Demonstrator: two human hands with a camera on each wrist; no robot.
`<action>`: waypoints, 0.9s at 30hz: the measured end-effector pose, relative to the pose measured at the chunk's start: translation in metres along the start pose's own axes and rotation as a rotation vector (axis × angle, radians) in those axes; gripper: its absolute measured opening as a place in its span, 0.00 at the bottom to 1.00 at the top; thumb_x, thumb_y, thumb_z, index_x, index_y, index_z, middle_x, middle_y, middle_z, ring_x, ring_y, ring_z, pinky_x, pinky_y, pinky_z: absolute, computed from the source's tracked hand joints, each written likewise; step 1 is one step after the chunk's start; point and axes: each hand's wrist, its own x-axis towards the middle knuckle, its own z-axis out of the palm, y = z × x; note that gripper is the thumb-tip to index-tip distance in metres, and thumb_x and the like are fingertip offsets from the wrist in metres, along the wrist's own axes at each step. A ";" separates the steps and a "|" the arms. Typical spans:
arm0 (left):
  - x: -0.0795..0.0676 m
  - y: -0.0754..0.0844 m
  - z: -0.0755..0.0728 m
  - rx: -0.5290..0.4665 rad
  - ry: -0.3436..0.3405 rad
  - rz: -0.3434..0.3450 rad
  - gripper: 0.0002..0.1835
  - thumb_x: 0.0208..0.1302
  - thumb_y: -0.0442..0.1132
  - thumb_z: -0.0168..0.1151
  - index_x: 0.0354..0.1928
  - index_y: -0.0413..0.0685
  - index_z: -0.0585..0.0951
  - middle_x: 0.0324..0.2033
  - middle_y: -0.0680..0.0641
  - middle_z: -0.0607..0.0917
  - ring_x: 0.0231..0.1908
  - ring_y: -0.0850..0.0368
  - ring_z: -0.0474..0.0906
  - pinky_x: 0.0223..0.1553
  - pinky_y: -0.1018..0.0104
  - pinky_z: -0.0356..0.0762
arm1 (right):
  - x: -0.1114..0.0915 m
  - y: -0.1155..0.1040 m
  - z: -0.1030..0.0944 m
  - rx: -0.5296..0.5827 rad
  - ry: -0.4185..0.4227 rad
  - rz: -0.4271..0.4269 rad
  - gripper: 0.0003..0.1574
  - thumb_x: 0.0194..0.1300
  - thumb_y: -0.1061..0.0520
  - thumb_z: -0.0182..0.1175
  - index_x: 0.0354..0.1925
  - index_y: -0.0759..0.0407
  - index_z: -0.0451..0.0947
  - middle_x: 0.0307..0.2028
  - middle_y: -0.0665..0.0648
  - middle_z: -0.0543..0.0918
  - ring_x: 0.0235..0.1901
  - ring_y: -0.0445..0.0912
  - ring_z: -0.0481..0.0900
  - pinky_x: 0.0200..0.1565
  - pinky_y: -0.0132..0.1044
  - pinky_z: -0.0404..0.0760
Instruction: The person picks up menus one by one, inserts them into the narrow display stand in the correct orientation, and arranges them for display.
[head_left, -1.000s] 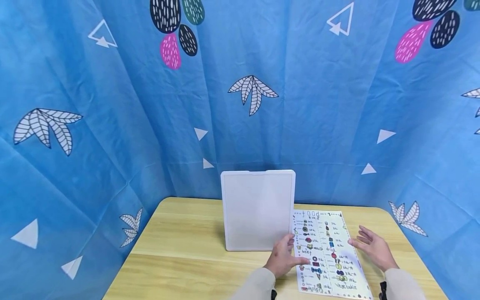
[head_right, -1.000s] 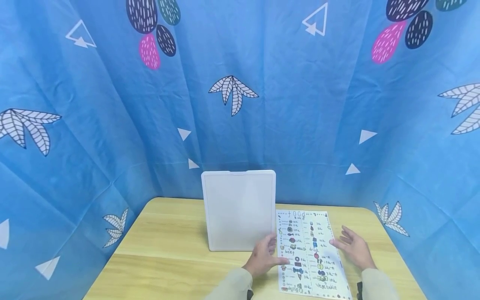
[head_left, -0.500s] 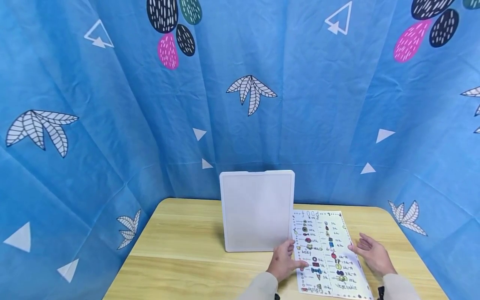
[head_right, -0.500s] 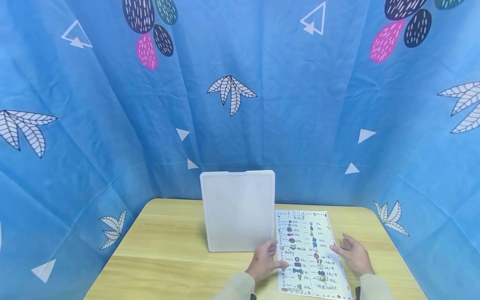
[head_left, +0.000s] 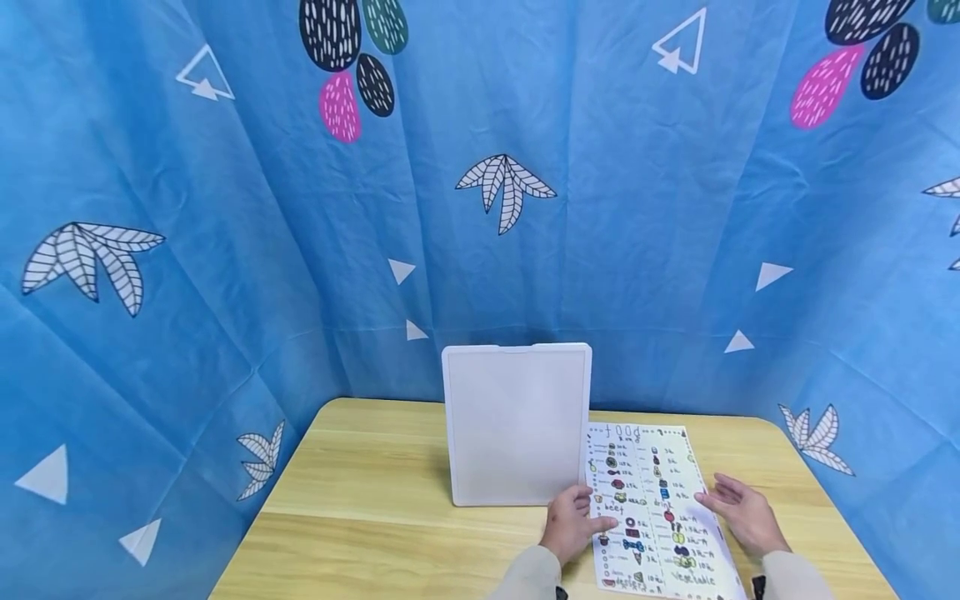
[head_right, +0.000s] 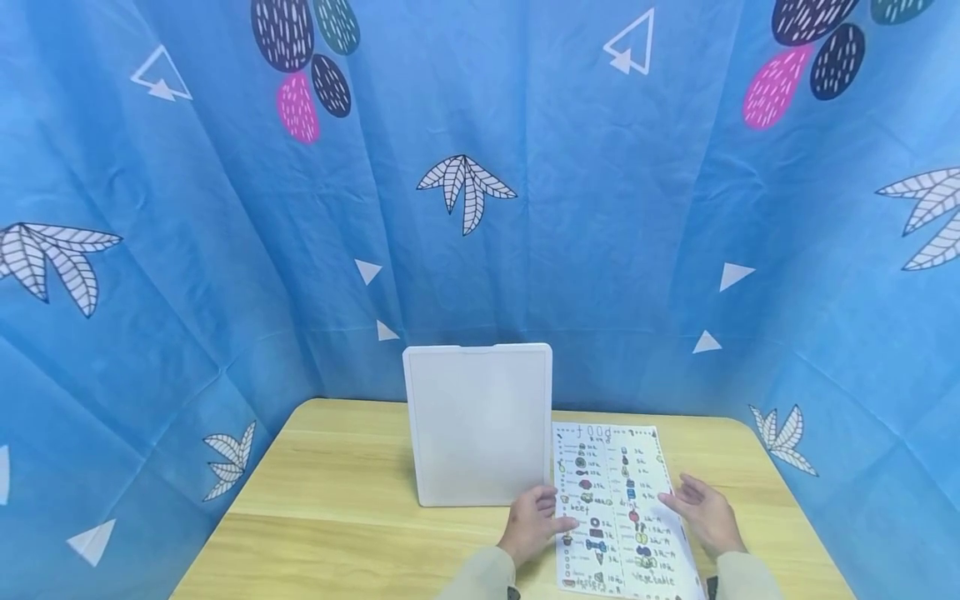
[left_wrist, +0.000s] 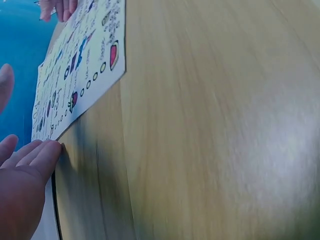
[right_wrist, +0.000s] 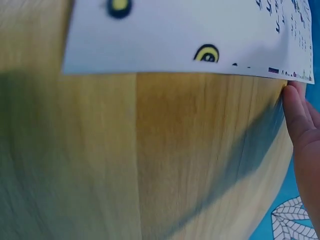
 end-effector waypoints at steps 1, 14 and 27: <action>0.000 0.000 0.001 -0.015 0.011 -0.006 0.32 0.41 0.33 0.82 0.52 0.38 0.81 0.46 0.38 0.86 0.49 0.44 0.84 0.50 0.57 0.83 | 0.000 0.001 0.000 0.007 0.007 0.001 0.57 0.68 0.41 0.64 0.69 0.83 0.52 0.65 0.83 0.60 0.64 0.73 0.64 0.60 0.59 0.73; 0.003 0.001 0.007 -0.094 0.137 -0.029 0.18 0.48 0.26 0.76 0.43 0.37 0.83 0.34 0.49 0.84 0.34 0.61 0.81 0.39 0.70 0.83 | -0.001 0.005 -0.002 0.206 0.119 0.122 0.37 0.66 0.56 0.67 0.62 0.80 0.68 0.35 0.58 0.87 0.31 0.44 0.84 0.28 0.32 0.82; -0.002 0.011 0.006 -0.079 0.125 -0.138 0.09 0.49 0.23 0.74 0.26 0.42 0.83 0.21 0.51 0.83 0.22 0.60 0.82 0.23 0.69 0.83 | -0.005 -0.003 -0.008 0.358 0.214 0.180 0.38 0.66 0.53 0.69 0.63 0.75 0.69 0.34 0.51 0.87 0.29 0.35 0.82 0.30 0.31 0.84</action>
